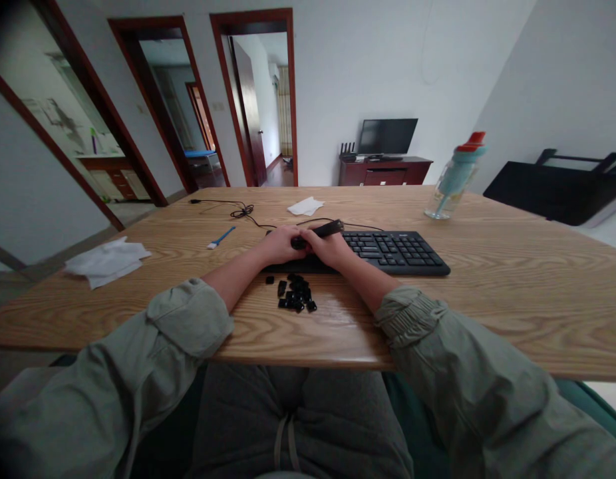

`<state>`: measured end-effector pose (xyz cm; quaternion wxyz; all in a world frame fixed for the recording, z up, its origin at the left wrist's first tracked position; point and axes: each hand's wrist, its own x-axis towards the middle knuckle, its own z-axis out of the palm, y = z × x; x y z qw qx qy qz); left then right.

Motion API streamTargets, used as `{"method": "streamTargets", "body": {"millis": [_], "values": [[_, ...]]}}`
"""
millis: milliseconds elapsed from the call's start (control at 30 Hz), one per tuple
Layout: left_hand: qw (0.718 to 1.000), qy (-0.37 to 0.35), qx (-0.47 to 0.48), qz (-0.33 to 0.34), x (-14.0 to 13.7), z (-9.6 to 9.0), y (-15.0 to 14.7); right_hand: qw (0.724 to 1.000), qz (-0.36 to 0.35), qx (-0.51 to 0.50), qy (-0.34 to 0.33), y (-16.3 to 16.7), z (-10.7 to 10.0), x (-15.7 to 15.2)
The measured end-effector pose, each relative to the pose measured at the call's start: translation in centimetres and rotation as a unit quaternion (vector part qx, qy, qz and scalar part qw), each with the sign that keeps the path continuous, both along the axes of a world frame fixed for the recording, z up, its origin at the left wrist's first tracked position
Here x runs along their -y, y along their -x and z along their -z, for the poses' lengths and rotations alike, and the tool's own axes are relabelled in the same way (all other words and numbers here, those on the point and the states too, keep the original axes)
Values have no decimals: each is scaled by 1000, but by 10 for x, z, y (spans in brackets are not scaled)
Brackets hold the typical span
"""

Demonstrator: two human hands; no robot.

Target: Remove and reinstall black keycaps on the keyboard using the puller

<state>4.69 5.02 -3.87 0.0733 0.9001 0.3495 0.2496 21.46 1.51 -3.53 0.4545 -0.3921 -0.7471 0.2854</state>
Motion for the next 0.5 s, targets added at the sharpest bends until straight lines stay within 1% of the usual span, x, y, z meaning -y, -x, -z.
{"method": "streamTargets", "body": {"millis": [100,233,367,500], "values": [[1000,-6,-4,-12,-1,0,0,1000,3,3,-5,0,2,-1],[1000,-7,16,0,3,-1,-1,1000,13,-1,-10,1,4,-3],[999,-5,33,3,10,-3,-1,1000,22,-8,4,2,6,-5],[999,10,34,3,11,-4,0,1000,31,-1,-1,1,9,-8]]}}
